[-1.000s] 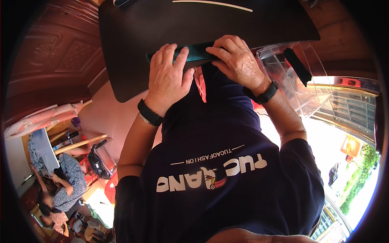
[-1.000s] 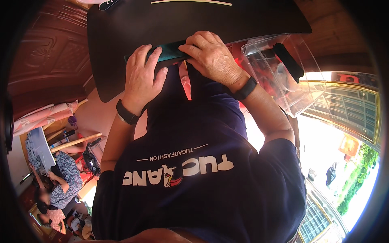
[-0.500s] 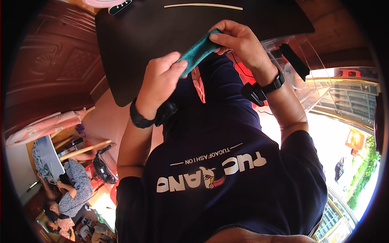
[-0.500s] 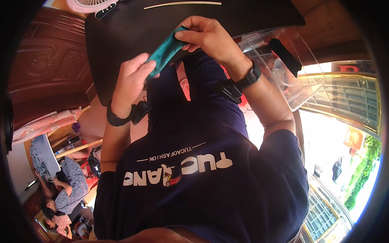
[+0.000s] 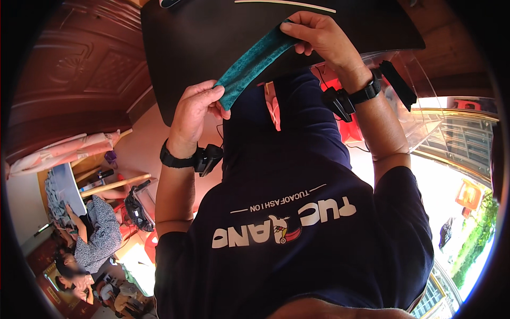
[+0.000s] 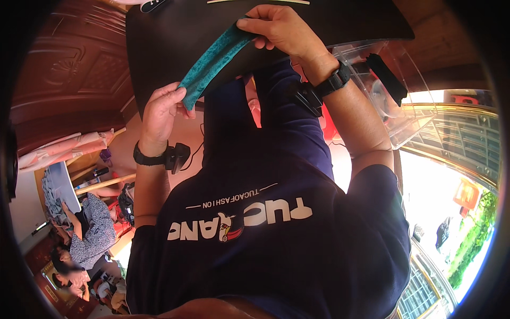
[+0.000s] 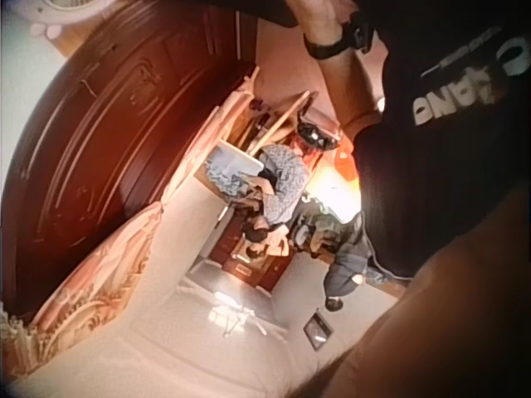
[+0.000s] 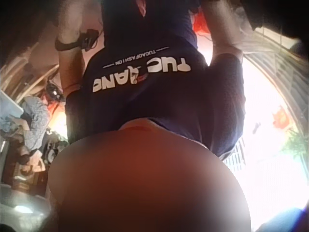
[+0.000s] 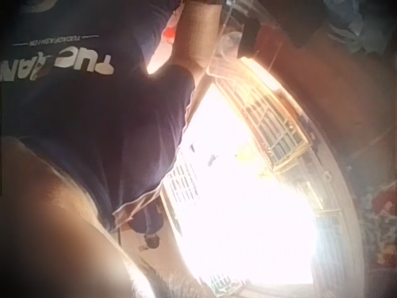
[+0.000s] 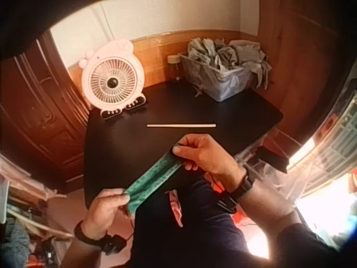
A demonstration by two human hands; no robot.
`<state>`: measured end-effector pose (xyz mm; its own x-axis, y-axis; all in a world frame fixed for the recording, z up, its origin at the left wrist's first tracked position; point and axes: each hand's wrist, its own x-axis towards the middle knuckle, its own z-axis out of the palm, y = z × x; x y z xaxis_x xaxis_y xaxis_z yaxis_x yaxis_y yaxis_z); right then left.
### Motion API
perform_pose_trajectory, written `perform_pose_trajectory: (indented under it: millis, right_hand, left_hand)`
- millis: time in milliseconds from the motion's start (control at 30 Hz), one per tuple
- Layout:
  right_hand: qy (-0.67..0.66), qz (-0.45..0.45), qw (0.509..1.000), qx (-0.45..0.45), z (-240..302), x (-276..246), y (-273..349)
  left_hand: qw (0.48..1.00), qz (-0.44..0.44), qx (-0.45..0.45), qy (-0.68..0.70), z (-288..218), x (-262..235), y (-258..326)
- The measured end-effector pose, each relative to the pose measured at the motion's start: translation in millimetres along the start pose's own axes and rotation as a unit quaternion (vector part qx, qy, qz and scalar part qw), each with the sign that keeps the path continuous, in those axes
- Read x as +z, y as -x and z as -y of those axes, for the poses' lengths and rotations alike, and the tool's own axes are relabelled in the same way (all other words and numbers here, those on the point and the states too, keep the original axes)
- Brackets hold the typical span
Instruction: The recorder is turning small sewn fabric pieces inside out using a wooden stick turning tool.
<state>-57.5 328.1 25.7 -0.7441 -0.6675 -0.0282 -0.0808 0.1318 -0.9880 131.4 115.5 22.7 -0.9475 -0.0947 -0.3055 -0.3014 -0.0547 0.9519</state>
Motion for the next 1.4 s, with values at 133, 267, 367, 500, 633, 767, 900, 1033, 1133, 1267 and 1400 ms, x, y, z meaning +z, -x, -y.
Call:
perform_pose_trajectory:
  millis: [133,267,367,500,633,767,900,1033,1133,1267,1400]
  right_hand:
    - [-0.007,-0.018,1.0,0.002,2,5,3]
    - [-0.059,0.015,0.997,0.036,5,7,2]
    - [-0.057,0.054,0.996,0.029,14,17,-2]
    - [-0.014,0.132,0.991,0.008,26,42,-10]
    - [0.006,0.191,0.981,-0.006,39,56,-14]
    - [-0.065,0.135,0.988,-0.03,54,51,-4]
    - [-0.118,0.087,0.987,-0.072,50,36,10]
    - [-0.181,0.095,0.972,-0.112,38,47,27]
    - [-0.227,0.086,0.959,-0.148,39,64,34]
    - [-0.161,0.034,0.97,-0.176,44,68,37]
    - [-0.119,0.004,0.973,-0.197,40,71,35]
  left_hand:
    - [0.999,-0.018,0.03,0.017,-1,-1,4]
    - [0.998,0.008,0.049,0.029,2,-11,6]
    - [0.926,-0.252,0.216,-0.18,-4,-9,4]
    - [0.955,-0.136,0.249,-0.08,-22,7,-17]
    - [0.983,-0.008,0.179,0.025,-20,22,-30]
    - [0.984,-0.051,0.143,0.095,-23,21,-23]
    - [0.965,-0.067,0.214,0.134,-28,22,-13]
    - [0.962,-0.067,0.241,0.112,-26,26,-16]
    - [0.959,-0.073,0.25,0.108,-27,33,-13]
    - [0.954,-0.084,0.272,0.095,-29,42,-11]
    - [0.953,-0.07,0.282,0.08,-25,35,-13]
